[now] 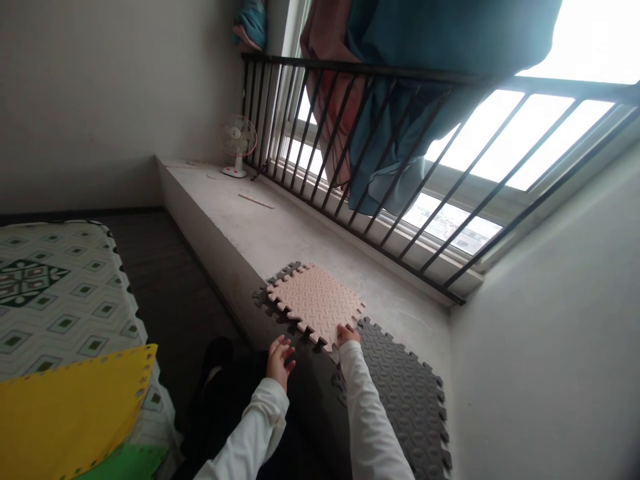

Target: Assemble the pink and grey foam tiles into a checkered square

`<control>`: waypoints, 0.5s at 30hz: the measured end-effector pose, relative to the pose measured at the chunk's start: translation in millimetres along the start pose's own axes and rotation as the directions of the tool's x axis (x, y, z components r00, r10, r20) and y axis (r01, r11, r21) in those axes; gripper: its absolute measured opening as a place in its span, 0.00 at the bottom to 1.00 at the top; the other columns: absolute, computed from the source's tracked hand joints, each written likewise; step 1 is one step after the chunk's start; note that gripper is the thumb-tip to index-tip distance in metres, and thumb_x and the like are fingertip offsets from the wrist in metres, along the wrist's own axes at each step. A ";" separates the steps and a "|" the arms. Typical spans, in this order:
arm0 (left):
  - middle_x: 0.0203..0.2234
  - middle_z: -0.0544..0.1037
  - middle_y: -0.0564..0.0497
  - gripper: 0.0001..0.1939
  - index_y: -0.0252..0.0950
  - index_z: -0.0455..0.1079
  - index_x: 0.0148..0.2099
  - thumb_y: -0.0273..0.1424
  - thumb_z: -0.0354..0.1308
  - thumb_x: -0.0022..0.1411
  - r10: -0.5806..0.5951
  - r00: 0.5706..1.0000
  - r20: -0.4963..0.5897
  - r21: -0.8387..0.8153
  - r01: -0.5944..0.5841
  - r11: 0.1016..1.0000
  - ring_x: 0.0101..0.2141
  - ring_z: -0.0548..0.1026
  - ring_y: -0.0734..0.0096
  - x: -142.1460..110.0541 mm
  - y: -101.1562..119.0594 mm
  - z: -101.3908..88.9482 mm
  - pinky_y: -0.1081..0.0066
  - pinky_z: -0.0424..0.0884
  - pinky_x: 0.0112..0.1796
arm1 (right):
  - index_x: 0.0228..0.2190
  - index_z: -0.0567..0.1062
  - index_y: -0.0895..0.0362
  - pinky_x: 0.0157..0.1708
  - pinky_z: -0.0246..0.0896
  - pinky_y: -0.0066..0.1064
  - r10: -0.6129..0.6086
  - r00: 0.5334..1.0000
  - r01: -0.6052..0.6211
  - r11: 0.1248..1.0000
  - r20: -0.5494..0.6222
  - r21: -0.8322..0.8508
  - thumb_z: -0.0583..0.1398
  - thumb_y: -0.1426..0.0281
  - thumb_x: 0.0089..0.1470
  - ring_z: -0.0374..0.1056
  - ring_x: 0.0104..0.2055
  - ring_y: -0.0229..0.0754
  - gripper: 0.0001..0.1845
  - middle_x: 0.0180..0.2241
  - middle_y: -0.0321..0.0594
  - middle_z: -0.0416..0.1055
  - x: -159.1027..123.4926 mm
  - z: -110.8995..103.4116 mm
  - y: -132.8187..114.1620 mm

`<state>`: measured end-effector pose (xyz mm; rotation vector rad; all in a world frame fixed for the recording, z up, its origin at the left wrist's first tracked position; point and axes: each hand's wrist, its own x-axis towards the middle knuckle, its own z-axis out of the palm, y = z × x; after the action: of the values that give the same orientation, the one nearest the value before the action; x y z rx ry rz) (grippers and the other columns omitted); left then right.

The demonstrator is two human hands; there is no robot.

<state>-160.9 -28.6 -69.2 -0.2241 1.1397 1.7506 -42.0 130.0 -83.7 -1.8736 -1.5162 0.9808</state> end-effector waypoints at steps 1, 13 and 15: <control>0.44 0.65 0.52 0.19 0.44 0.61 0.43 0.27 0.50 0.45 0.049 0.998 -0.050 0.016 -0.048 0.999 0.38 0.68 0.73 9.2 0.1 0.7 0.78 0.61 0.23 | 0.36 0.65 0.61 0.25 0.63 0.28 0.022 1.000 -0.022 0.999 -0.005 0.038 0.55 0.66 0.41 0.67 0.30 0.41 0.17 0.24 0.41 0.69 0.8 1.4 0.0; 0.48 0.65 0.53 0.21 0.45 0.58 0.51 0.29 0.45 0.52 0.121 0.959 -0.258 -0.117 -0.156 0.981 0.51 0.60 0.69 70.9 23.2 7.8 0.67 0.62 0.44 | 0.28 0.70 0.62 0.22 0.60 0.26 -0.002 1.000 -0.002 0.957 0.012 0.291 0.63 0.68 0.25 0.64 0.22 0.37 0.21 0.15 0.32 0.65 2.6 13.4 10.0; 0.48 0.66 0.53 0.21 0.46 0.57 0.51 0.29 0.45 0.53 0.118 0.959 -0.256 -0.151 -0.161 0.975 0.51 0.61 0.70 72.8 25.5 8.5 0.66 0.62 0.45 | 0.30 0.70 0.63 0.21 0.59 0.27 -0.006 1.000 0.002 0.956 0.012 0.294 0.62 0.66 0.26 0.63 0.20 0.37 0.23 0.14 0.31 0.64 5.9 20.6 7.0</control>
<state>-214.1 22.3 -93.4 -0.4871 1.2051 1.9903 -53.8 133.4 -102.6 -1.6551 -1.2982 1.1498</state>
